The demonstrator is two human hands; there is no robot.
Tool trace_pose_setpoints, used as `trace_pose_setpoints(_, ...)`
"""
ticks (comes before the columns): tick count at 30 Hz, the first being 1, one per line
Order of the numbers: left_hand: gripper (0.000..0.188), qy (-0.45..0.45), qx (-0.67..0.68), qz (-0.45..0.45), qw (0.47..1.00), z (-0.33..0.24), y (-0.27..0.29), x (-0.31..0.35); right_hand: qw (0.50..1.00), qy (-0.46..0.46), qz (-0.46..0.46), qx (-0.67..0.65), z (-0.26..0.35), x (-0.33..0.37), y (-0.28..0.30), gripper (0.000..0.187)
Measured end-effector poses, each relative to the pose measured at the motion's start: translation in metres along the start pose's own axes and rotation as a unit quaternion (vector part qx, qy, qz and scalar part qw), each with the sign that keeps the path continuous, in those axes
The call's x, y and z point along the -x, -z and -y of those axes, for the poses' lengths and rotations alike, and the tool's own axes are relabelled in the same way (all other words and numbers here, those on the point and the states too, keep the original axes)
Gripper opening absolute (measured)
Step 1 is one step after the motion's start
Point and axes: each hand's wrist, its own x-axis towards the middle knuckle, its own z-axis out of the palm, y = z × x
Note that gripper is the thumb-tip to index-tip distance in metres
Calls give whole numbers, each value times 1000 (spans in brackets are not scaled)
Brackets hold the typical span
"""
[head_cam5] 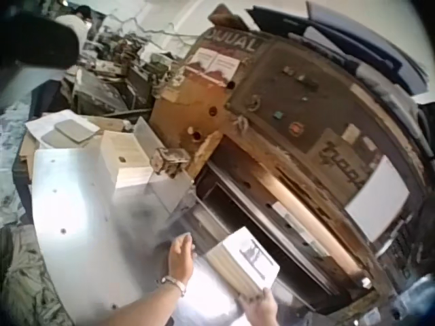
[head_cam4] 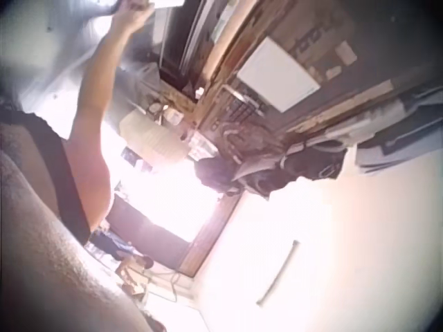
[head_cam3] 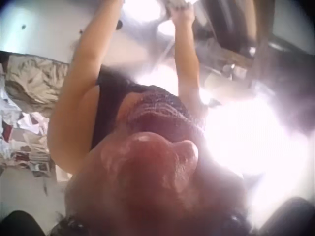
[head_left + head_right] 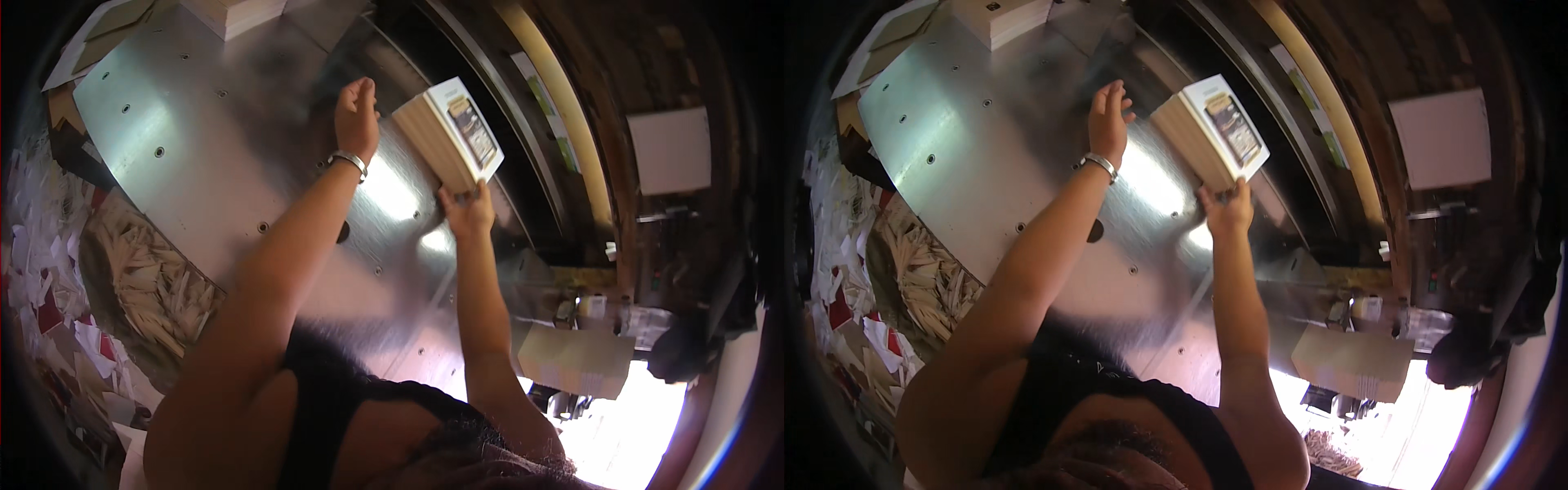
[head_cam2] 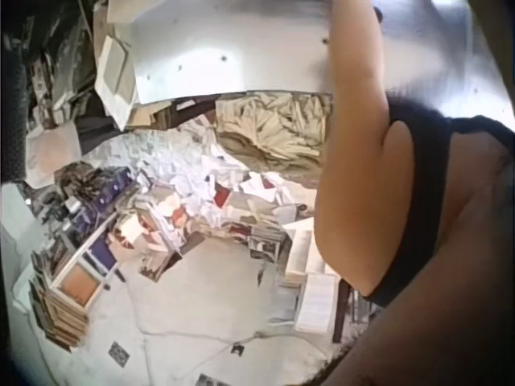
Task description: The person aligns stacks of printed paper on a cutting machine bench, operates the machine to cut the segments, and organizes the resulting booklets into stacks on the table.
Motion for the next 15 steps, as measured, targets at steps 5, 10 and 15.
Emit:
trace_pose_setpoints(5, 55, 43, -6, 6, 999, -2, 6, 0, 998, -1, -37, 47, 16, -120, -80, 52)
trace_pose_setpoints(10, 56, 59, -20, 10, 998, -3, 5, 1, 995, -11, -6, 99, 29, -183, -146, 43)
trace_pose_setpoints(15, 55, 61, -30, 14, 998, -1, 4, 1, 986, 20, -8, 165, 26, -148, -195, 39)
